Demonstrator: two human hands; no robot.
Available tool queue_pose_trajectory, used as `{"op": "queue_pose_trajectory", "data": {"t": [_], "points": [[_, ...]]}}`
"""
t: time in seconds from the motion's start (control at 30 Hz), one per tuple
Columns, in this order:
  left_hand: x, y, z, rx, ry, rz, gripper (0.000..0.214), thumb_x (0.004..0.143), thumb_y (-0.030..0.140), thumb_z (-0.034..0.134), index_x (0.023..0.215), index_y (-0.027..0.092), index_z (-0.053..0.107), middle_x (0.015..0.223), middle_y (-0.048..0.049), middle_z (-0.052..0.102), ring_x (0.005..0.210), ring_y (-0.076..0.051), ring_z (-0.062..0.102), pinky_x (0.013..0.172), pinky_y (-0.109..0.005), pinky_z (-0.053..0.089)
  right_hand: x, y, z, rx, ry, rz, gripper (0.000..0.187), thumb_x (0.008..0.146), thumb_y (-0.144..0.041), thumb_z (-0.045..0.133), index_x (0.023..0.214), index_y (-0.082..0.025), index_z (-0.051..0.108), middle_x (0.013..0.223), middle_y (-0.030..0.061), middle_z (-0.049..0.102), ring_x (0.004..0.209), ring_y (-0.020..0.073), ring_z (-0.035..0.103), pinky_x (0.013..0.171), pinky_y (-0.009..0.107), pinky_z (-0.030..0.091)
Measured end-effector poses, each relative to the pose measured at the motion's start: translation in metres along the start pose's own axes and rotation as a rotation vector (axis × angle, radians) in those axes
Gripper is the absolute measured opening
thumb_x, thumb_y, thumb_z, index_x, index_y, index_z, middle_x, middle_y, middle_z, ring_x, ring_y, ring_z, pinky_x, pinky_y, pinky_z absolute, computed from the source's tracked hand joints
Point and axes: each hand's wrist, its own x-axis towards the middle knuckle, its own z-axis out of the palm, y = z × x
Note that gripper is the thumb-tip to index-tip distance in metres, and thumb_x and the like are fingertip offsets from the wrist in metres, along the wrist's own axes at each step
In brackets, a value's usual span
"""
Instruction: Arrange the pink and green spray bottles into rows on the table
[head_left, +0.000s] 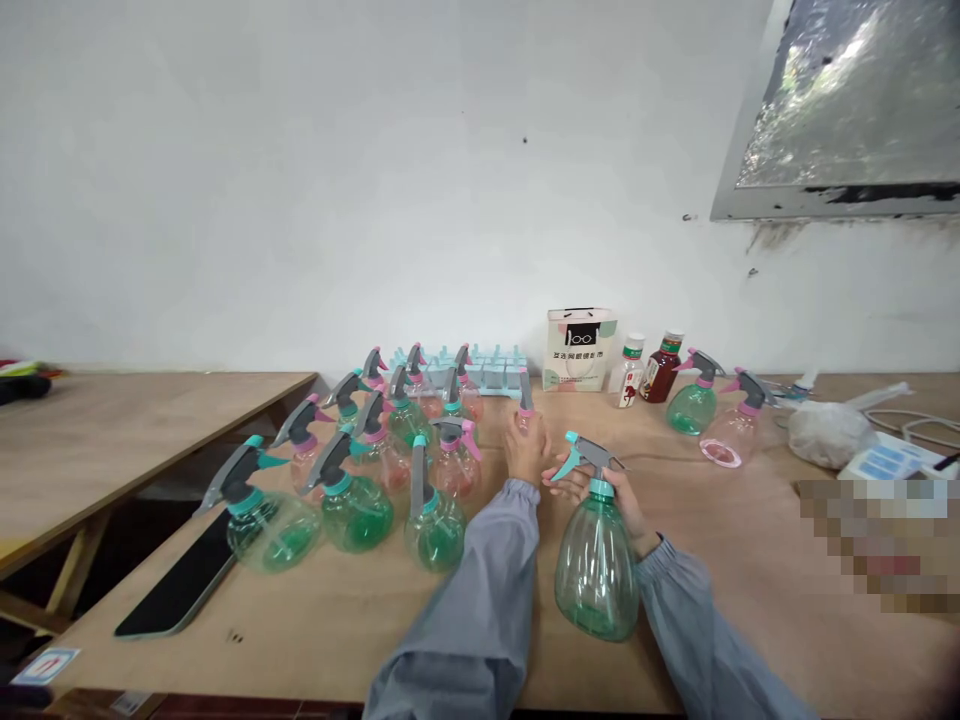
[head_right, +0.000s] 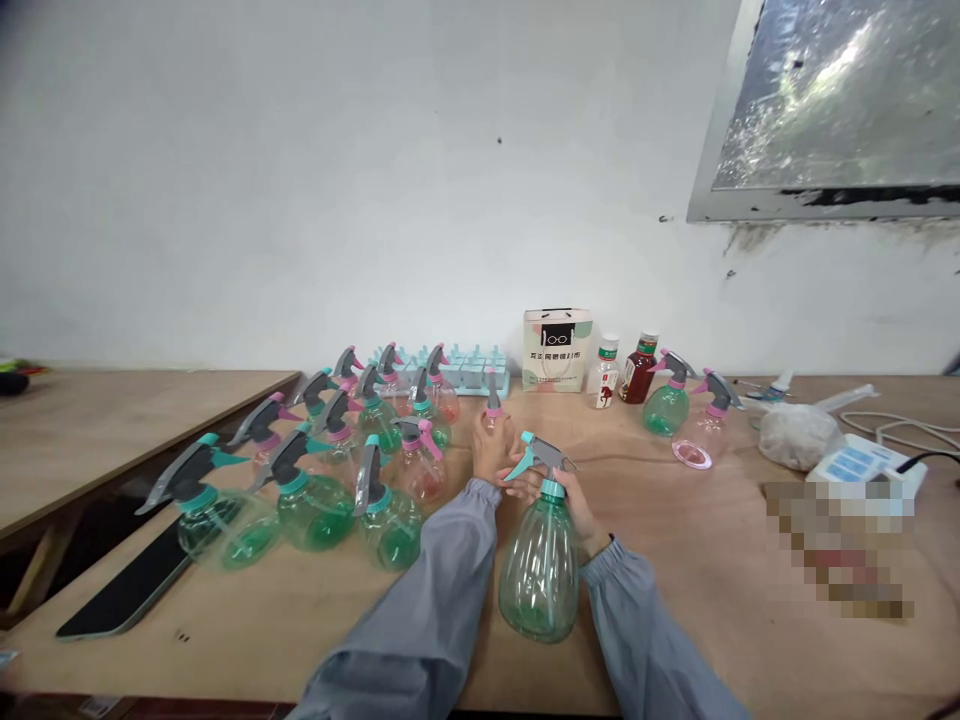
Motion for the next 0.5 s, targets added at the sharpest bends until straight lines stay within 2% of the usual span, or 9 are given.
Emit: {"op": "queue_pose_trajectory", "data": {"t": [0.17,0.37,0.5], "points": [[-0.035,-0.007,-0.018,0.113,-0.028,0.083,0.042,0.089,0.033,0.059,0.130,0.025,0.061,0.146,-0.0168,0.043,0.132,-0.034,0.048,0.103,-0.049,0.045,0.007,0.003,-0.004,-0.064,0.114,-0.111,0.038,0.075,-0.060,0.062,0.086,-0.024,0.068,0.085,0.0073,0.073,0.097,0.0289,0.069,0.091,0.043,0.054],[-0.051,-0.013,-0.032,0.149,-0.110,0.091,0.057,0.079,0.032,0.069,0.136,0.029,0.058,0.150,-0.0149,0.038,0.133,-0.035,0.047,0.103,-0.047,0.046,0.009,0.008,-0.002,-0.064,-0.029,-0.037,0.041,0.074,-0.063,0.061,0.089,-0.026,0.069,0.082,0.0072,0.072,0.094,0.0298,0.068,0.085,0.045,0.054],[-0.051,-0.013,-0.031,0.141,-0.041,0.100,0.046,0.087,0.035,0.060,0.133,0.028,0.061,0.148,-0.0150,0.042,0.131,-0.033,0.049,0.102,-0.047,0.046,0.009,0.008,0.005,-0.102,0.023,-0.115,0.038,0.070,-0.062,0.066,0.078,-0.026,0.068,0.079,0.0067,0.072,0.093,0.0298,0.068,0.088,0.045,0.053]]}}
